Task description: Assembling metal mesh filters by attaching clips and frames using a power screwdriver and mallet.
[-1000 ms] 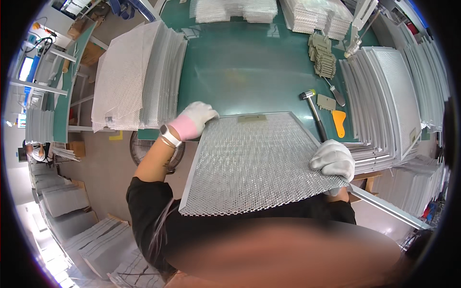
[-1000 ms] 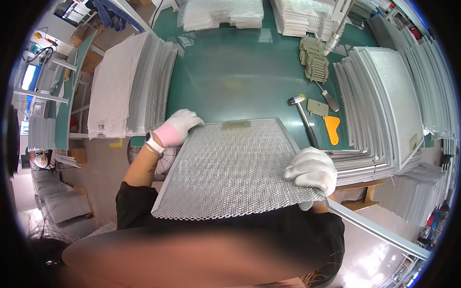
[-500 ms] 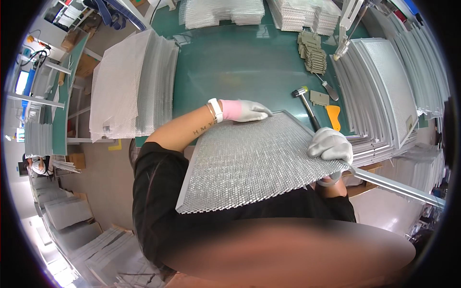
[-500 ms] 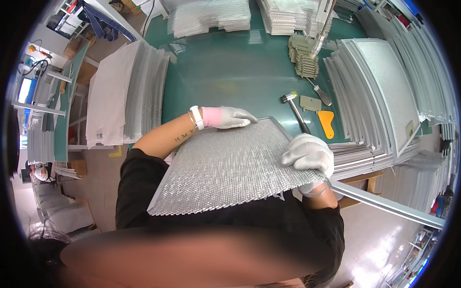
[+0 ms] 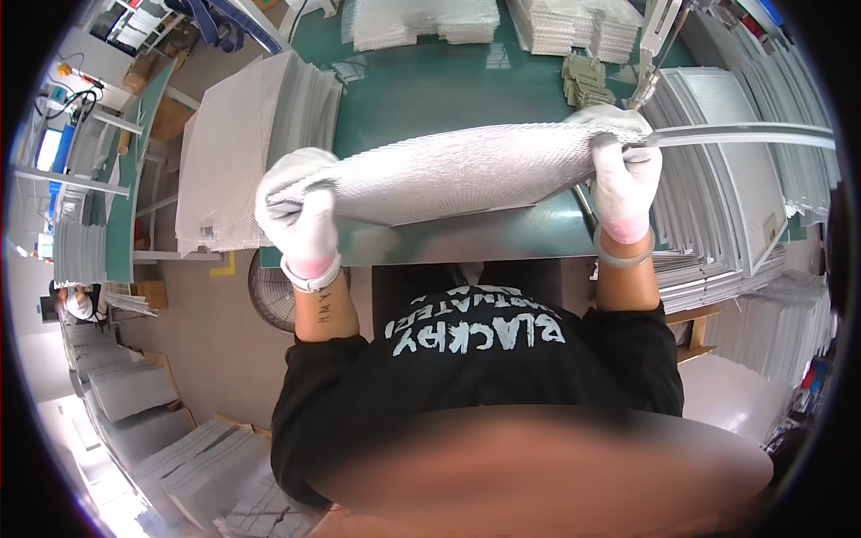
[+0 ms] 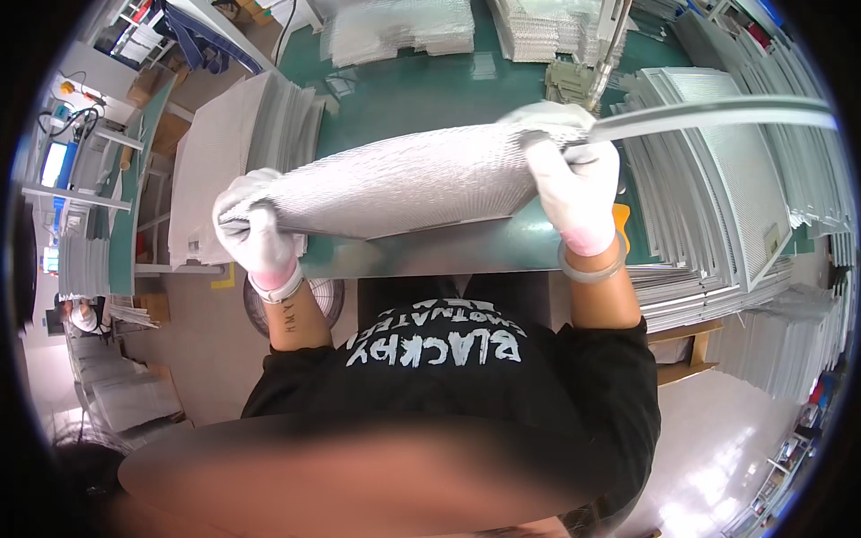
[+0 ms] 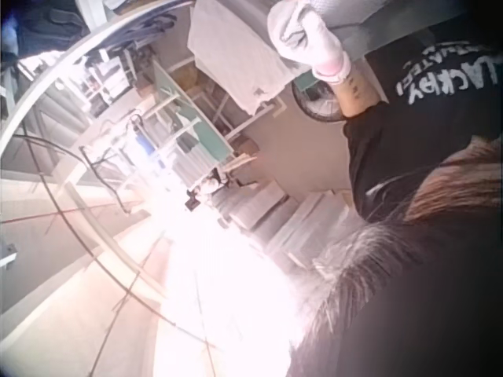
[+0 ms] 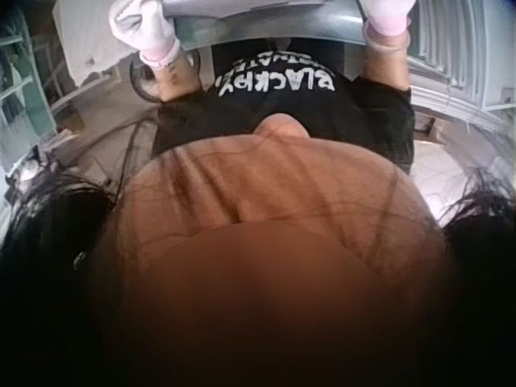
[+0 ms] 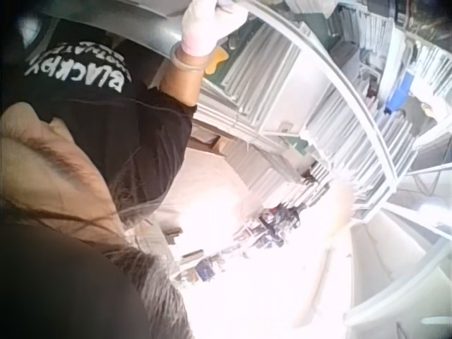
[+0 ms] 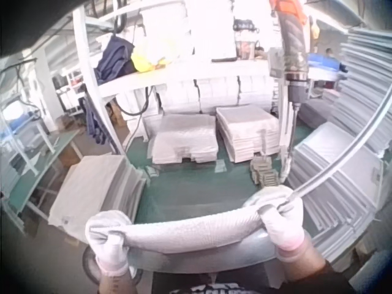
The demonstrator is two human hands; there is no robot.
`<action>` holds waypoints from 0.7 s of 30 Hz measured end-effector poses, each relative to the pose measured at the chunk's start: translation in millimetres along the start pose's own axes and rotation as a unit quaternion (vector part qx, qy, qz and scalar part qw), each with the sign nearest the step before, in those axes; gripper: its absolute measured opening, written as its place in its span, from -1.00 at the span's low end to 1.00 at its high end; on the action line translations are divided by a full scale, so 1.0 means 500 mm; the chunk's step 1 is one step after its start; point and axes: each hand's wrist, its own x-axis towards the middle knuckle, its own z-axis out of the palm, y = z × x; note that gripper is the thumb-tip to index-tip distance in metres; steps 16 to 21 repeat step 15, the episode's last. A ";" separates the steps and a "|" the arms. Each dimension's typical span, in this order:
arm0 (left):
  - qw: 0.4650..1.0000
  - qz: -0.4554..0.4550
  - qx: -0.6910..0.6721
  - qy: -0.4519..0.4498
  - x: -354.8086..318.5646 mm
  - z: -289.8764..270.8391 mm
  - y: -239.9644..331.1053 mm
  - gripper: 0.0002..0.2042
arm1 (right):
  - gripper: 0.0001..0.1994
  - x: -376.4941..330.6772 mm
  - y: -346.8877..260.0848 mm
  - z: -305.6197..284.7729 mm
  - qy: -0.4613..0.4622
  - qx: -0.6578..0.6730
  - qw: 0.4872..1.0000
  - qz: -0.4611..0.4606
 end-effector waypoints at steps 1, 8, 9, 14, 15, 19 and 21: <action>0.999 0.023 -0.008 -0.025 0.003 0.012 -0.001 -0.86 | -0.88 -0.010 0.027 -0.020 0.033 0.014 0.999 0.008; 0.992 0.045 -0.079 -0.083 -0.016 0.015 0.012 -0.80 | -0.90 -0.039 0.035 -0.034 0.007 0.079 0.996 -0.049; 0.980 0.032 -0.152 -0.121 -0.023 0.012 0.015 -0.79 | -0.94 -0.056 0.027 -0.036 0.005 0.077 0.995 -0.058; 0.850 -0.186 -0.114 -0.480 -0.071 -0.038 0.002 -0.59 | -0.71 -0.139 -0.003 -0.050 -0.078 0.072 0.986 -0.127; 0.827 -0.213 -0.059 -0.517 -0.091 -0.043 -0.014 -0.50 | -0.71 -0.134 0.000 -0.047 -0.080 0.072 0.986 -0.129; 0.827 -0.213 -0.059 -0.517 -0.091 -0.043 -0.014 -0.50 | -0.71 -0.134 0.000 -0.047 -0.080 0.072 0.986 -0.129; 0.827 -0.213 -0.059 -0.517 -0.091 -0.043 -0.014 -0.50 | -0.71 -0.134 0.000 -0.047 -0.080 0.072 0.986 -0.129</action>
